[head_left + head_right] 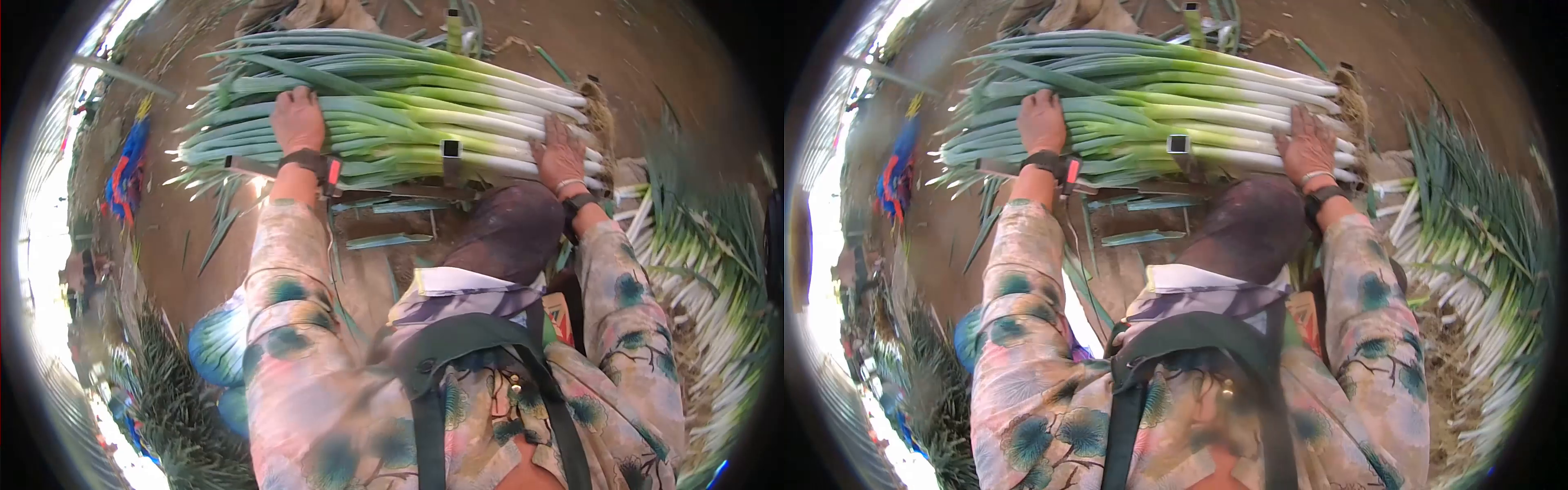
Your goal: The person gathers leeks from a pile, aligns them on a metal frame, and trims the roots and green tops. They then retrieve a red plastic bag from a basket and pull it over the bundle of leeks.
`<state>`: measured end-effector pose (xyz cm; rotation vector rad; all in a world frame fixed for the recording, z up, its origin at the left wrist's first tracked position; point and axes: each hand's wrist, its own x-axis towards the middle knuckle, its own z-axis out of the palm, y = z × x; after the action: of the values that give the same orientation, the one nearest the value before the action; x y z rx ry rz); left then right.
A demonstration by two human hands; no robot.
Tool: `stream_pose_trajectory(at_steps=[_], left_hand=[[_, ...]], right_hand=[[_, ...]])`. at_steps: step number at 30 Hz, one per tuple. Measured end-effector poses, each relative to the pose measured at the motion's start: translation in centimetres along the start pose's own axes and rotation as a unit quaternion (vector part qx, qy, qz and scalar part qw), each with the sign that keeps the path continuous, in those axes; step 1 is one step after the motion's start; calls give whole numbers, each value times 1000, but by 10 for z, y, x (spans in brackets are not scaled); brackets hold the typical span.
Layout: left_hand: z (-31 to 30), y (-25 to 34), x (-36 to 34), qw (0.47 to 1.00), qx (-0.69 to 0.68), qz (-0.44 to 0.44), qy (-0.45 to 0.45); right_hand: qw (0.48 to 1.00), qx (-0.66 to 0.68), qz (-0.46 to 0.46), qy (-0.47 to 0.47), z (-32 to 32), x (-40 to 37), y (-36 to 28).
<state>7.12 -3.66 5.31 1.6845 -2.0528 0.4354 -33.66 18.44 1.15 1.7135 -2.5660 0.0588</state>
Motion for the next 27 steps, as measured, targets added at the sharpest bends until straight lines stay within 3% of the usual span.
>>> stream_pose_trajectory(at_steps=[2,5,8,11,17,21,23,27], left_hand=[[-8,8,5,998,54,20,30],[-52,33,2,985,6,139,102],[-56,75,-23,929,-152,333,-60],[-67,114,-48,894,-195,398,-73],[-70,130,-39,886,-65,423,-178],[-92,138,-29,905,-52,411,-95],[-91,136,-32,908,-68,412,-39],[-43,123,-61,921,-173,347,-25]], right_hand=[[1000,7,6,4,0,1,0],[1000,15,-4,-10,-7,-1,0],[999,29,-1,-18,-11,-1,0],[999,44,-5,-7,-8,0,2],[994,84,-54,-43,-23,3,17],[994,97,-24,36,-17,0,20],[995,19,-30,89,-10,-5,17],[991,-69,-3,117,2,-17,7]])
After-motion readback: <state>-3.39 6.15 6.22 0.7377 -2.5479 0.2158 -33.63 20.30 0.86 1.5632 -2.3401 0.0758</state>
